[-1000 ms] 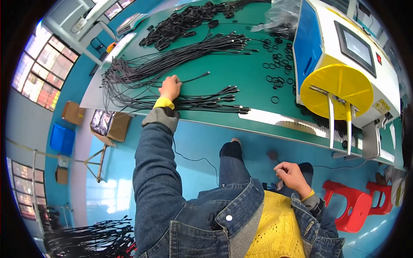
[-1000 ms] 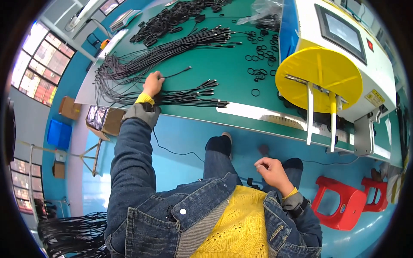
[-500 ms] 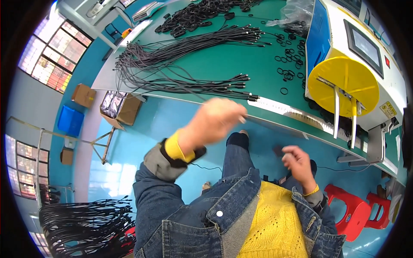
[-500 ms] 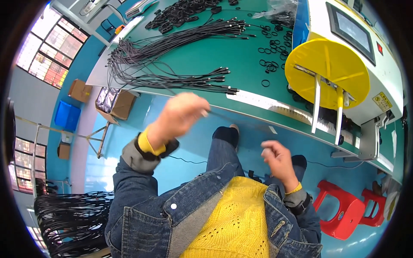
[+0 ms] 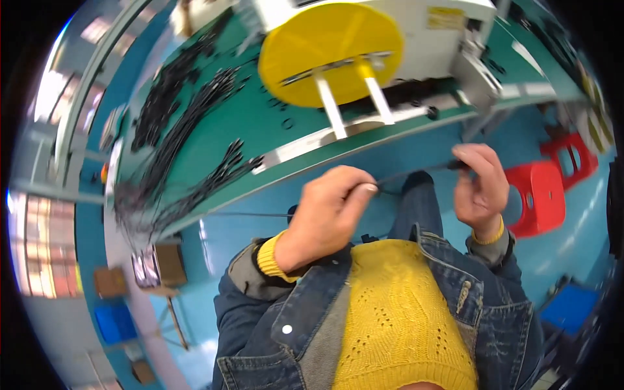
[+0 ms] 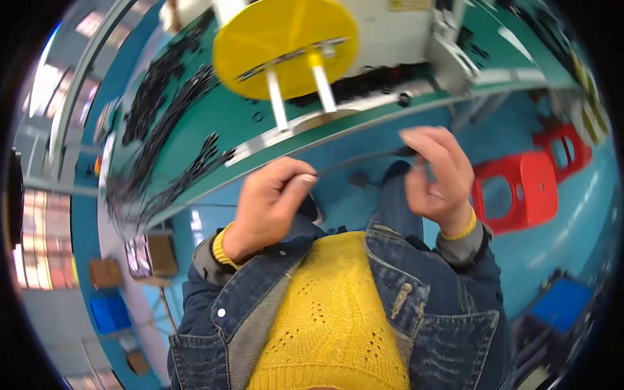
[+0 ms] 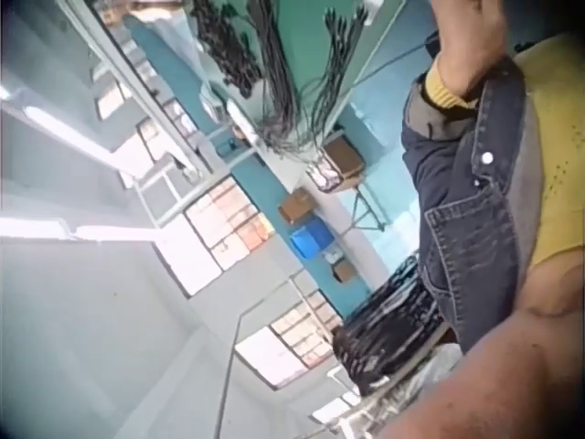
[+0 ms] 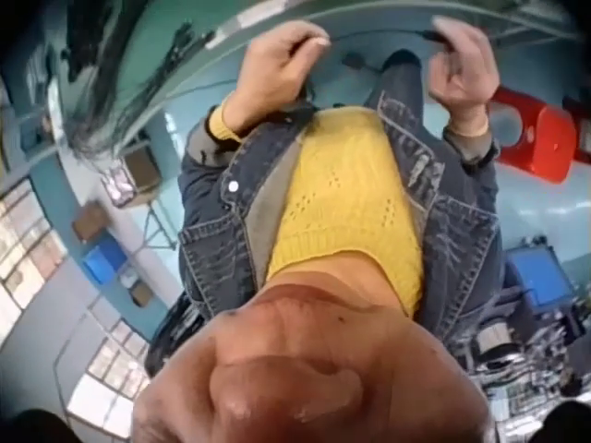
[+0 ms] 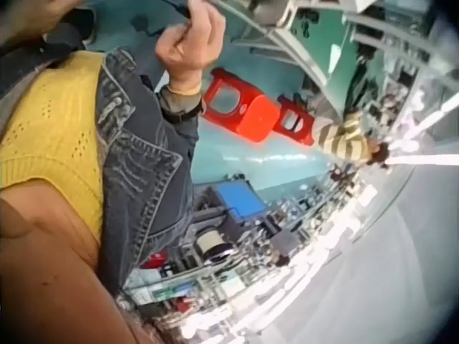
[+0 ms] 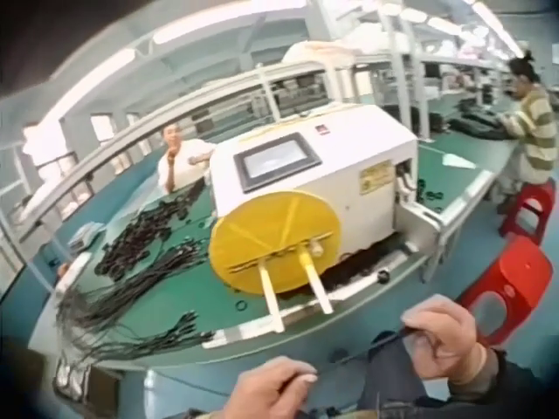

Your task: The person winds a cable around the spindles of a machine, removes the coiled cable, and secures it with a rubber band by hand. This process is repeated for several more cables.

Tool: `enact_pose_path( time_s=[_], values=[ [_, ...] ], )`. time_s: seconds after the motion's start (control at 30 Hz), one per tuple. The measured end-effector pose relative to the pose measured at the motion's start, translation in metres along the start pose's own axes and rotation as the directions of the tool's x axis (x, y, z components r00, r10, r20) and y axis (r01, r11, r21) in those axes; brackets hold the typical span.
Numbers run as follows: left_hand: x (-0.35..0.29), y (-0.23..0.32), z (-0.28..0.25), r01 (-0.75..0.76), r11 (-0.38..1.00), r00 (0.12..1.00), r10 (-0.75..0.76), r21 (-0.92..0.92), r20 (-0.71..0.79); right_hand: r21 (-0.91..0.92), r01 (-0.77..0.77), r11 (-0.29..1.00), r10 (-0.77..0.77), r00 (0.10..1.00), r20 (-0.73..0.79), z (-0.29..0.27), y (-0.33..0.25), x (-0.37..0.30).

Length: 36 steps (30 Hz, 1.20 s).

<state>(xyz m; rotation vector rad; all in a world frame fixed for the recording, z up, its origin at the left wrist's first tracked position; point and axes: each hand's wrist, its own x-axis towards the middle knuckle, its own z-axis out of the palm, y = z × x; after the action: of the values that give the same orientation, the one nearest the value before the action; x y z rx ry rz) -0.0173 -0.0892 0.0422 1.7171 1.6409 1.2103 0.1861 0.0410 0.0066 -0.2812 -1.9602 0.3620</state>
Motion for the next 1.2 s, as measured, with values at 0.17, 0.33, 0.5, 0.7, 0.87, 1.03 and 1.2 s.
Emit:
enact_pose_path(
  time_s=[0.17, 0.33, 0.5, 0.7, 0.87, 1.03, 1.2],
  values=[
    [0.057, 0.033, 0.035, 0.004, 1.0, 0.996, -0.004, 0.005, -0.089, -0.203, 0.047, 0.978, -0.057, 0.997, -0.044, -0.038, 0.042, 0.008],
    [0.107, 0.024, 0.041, -0.072, 0.995, 0.941, 0.091, 0.069, -0.326, -0.276, 0.015, 0.961, -0.049, 0.992, -0.114, -0.018, 0.082, 0.033],
    [0.128, -0.015, 0.035, -0.055, 0.996, 0.896, 0.018, -0.07, -0.443, -0.165, -0.133, 0.977, 0.117, 0.988, -0.105, 0.028, 0.103, 0.046],
    [0.135, -0.027, 0.031, -0.077, 0.969, 0.91, -0.028, -0.234, -0.414, -0.23, -0.247, 0.941, 0.217, 0.965, -0.148, 0.051, 0.115, 0.06],
    [0.123, -0.034, 0.026, -0.092, 0.965, 0.89, -0.031, -0.247, -0.455, -0.198, -0.295, 0.935, 0.257, 0.946, -0.2, 0.04, 0.107, 0.038],
    [0.115, -0.039, 0.025, -0.108, 0.971, 0.873, -0.01, -0.213, -0.487, -0.13, -0.408, 0.904, 0.392, 0.911, -0.132, 0.016, 0.096, -0.017],
    [0.106, -0.046, 0.019, -0.091, 0.987, 0.868, 0.012, -0.135, -0.496, -0.082, -0.566, 0.821, 0.57, 0.821, 0.032, 0.006, 0.085, -0.064]
  ],
)
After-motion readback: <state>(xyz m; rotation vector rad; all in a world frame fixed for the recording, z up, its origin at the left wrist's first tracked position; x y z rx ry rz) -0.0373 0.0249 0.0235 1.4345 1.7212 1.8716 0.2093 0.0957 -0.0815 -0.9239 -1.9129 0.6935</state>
